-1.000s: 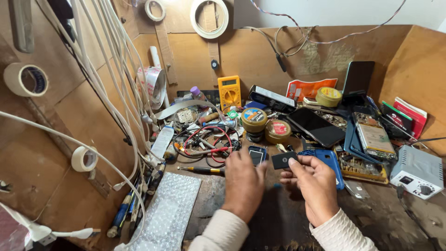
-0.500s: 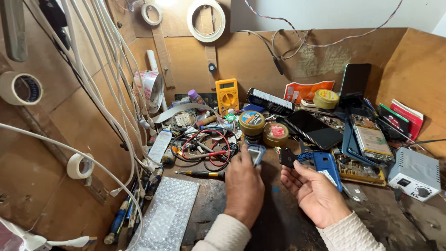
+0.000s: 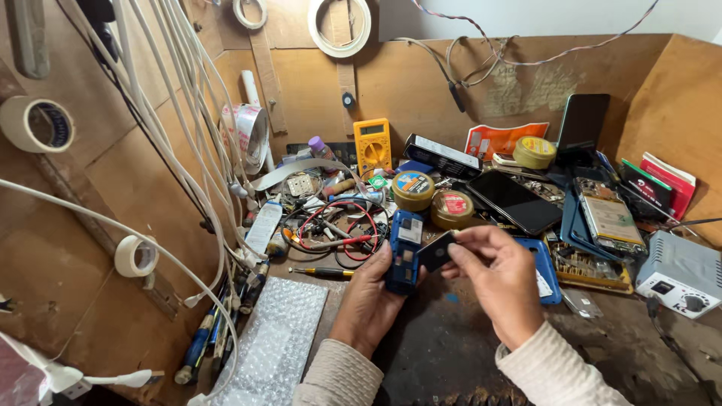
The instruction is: The person uses a heat gun on a mobile phone circuit board, applies paste from a small container with a tool, and places a battery and components into a phone casing by hand.
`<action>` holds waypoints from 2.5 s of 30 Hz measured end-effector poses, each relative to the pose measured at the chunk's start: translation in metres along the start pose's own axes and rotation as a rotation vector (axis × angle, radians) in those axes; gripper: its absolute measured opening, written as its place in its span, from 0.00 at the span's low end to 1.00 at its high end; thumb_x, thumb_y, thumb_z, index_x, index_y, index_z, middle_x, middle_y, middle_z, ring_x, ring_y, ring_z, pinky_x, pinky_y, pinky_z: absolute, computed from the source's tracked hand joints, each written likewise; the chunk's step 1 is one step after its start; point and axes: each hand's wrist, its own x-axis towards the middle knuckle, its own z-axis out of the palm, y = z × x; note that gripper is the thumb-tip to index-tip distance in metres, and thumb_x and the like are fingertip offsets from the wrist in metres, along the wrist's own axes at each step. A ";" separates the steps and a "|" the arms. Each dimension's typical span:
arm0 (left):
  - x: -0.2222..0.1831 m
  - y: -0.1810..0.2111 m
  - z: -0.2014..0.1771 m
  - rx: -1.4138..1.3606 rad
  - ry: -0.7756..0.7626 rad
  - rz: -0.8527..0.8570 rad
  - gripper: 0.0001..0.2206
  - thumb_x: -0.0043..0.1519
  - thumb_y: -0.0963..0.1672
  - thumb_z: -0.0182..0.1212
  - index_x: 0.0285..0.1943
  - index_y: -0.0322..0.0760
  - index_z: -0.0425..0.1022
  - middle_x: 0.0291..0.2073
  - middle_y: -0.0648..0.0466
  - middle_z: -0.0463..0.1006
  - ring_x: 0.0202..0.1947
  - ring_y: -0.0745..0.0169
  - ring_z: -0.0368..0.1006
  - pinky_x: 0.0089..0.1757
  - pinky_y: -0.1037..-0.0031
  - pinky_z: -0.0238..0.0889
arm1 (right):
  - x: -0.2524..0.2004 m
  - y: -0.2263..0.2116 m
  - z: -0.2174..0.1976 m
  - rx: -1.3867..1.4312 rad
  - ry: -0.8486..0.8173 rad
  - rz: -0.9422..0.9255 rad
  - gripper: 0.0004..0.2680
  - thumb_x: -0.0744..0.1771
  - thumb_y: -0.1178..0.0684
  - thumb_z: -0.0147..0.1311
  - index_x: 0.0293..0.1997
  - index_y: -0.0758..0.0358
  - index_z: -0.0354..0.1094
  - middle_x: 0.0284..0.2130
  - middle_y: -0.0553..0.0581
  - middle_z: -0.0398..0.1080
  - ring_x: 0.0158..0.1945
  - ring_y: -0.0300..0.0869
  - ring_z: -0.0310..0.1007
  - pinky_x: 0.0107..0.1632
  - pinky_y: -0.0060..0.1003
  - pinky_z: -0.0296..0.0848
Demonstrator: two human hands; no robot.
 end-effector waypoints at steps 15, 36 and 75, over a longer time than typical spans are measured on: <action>0.001 -0.001 -0.009 0.014 -0.126 0.009 0.15 0.72 0.45 0.48 0.59 0.28 0.72 0.47 0.47 0.80 0.44 0.58 0.79 0.49 0.65 0.74 | 0.000 0.002 0.027 -0.293 -0.152 -0.133 0.05 0.64 0.67 0.58 0.40 0.67 0.72 0.31 0.52 0.80 0.33 0.33 0.80 0.37 0.29 0.79; 0.009 -0.009 -0.021 -0.017 -0.002 0.026 0.13 0.70 0.45 0.52 0.58 0.32 0.75 0.46 0.53 0.80 0.44 0.67 0.77 0.47 0.72 0.72 | -0.021 0.002 0.044 -0.722 -0.053 -0.631 0.10 0.63 0.61 0.60 0.48 0.68 0.76 0.43 0.61 0.75 0.47 0.53 0.76 0.49 0.41 0.73; -0.013 -0.011 0.040 1.215 0.433 0.136 0.33 0.53 0.39 0.69 0.71 0.34 0.64 0.41 0.42 0.86 0.39 0.57 0.83 0.41 0.68 0.75 | -0.017 0.020 0.003 -0.660 0.034 0.016 0.08 0.63 0.55 0.59 0.41 0.65 0.80 0.28 0.59 0.82 0.27 0.39 0.81 0.34 0.36 0.77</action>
